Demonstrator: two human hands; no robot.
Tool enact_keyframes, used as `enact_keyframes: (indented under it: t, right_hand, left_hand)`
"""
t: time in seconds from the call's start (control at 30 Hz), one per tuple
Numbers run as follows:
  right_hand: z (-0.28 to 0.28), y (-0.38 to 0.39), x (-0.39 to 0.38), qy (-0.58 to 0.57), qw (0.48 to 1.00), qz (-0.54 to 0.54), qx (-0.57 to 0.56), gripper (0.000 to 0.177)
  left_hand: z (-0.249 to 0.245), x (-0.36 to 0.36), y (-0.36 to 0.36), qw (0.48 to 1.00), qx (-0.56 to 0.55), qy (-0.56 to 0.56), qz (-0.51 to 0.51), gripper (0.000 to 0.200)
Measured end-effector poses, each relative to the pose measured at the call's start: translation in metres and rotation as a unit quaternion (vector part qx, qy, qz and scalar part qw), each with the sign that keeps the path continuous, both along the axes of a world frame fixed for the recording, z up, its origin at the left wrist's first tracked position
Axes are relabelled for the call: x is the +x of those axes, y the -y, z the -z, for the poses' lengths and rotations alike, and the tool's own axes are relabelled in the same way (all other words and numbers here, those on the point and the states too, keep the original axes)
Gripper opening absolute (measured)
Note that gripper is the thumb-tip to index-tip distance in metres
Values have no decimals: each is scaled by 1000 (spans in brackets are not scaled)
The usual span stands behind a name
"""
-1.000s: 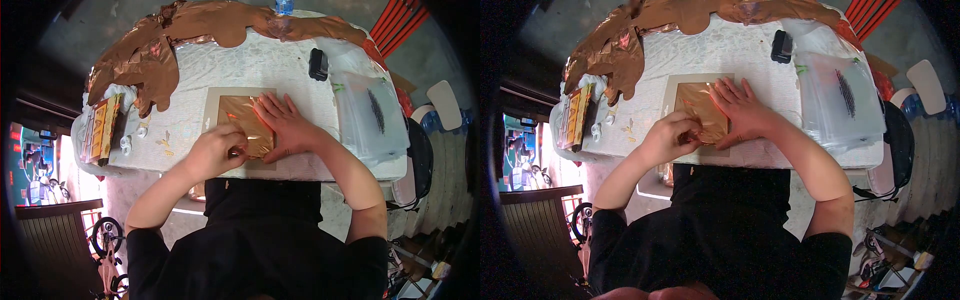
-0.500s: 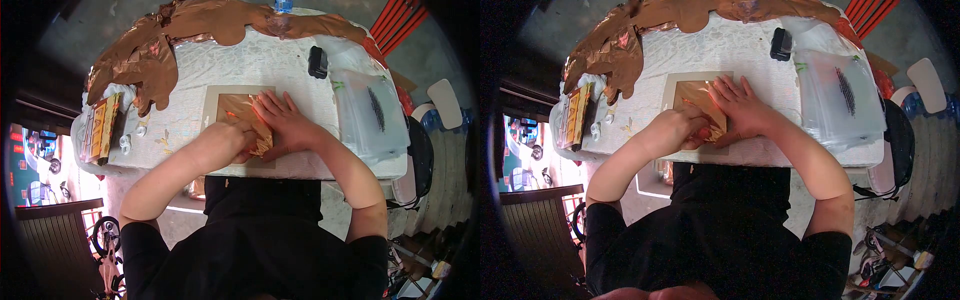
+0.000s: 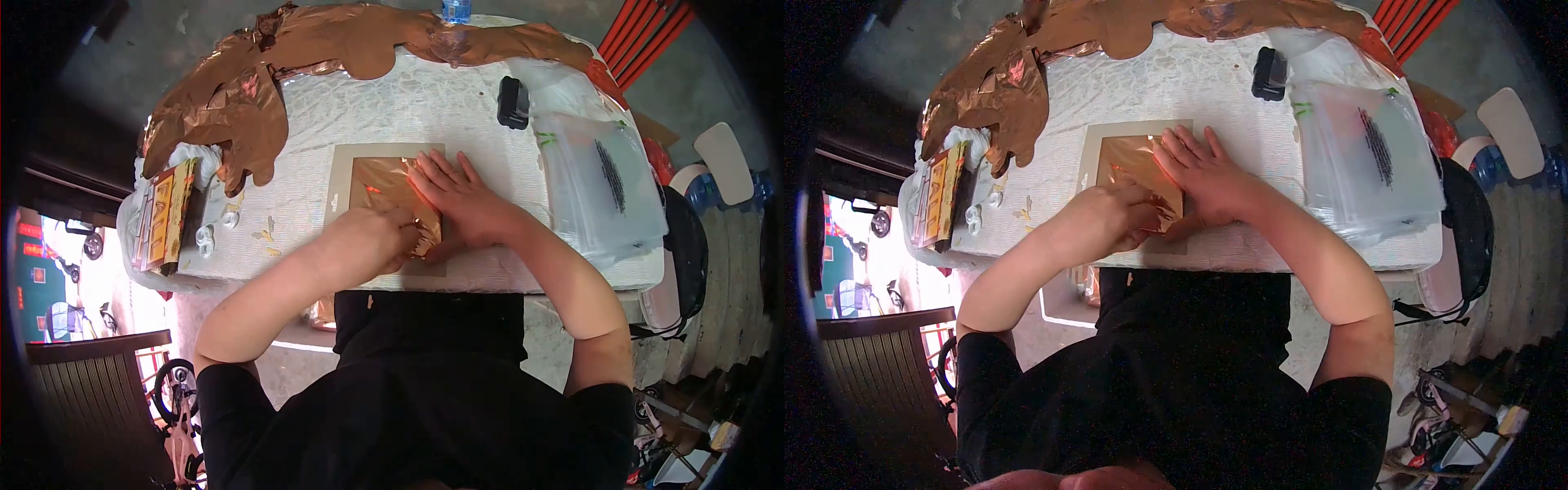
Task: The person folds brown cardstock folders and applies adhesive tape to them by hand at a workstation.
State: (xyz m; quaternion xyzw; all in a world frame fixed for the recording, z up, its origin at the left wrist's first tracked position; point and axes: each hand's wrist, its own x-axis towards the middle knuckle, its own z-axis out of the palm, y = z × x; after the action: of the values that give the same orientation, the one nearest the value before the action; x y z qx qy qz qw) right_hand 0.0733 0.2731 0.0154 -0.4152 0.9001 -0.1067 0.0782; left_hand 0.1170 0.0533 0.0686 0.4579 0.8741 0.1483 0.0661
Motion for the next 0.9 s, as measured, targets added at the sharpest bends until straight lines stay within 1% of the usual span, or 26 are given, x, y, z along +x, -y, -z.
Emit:
enact_keyframes:
  t: [0.13,0.23,0.3,0.33,0.4,0.53,0.6,0.73,0.8,0.83,0.9]
  right_hand:
    - [-8,0,2,39,999,2,-27,128]
    - [-7,0,2,36,999,6,-15,128]
    - [-2,0,1,23,999,2,-29,128]
    - [1,-1,1,23,999,3,-29,128]
    - [3,-1,-1,0,1000,-6,-14,128]
    - [-3,-1,2,20,999,6,-28,128]
    - [-6,-2,3,23,999,0,-39,129]
    - [-6,1,2,28,999,3,-26,129]
    - [-8,0,3,26,999,7,-22,129]
    - [-8,0,3,26,999,7,-22,129]
    - [-8,0,3,28,999,8,-30,128]
  left_hand:
    - [-4,-3,1,1000,-22,-16,-4,15]
    - [-6,-4,-4,999,-42,12,-6,16]
    - [-4,-2,-6,999,-42,-29,4,15]
    - [-3,-1,-7,999,-42,-28,5,15]
    - [0,2,-8,997,-47,-61,-3,16]
    - [0,3,-6,995,-22,-95,1,18]
    - [-10,-2,1,1000,-9,28,-3,19]
    - [-10,-3,2,999,-12,32,-5,19]
    - [-11,-3,-2,998,-46,39,-19,20]
    - [-10,-3,-4,998,-46,40,-19,20]
    - [-7,-3,-5,998,-58,6,-16,22]
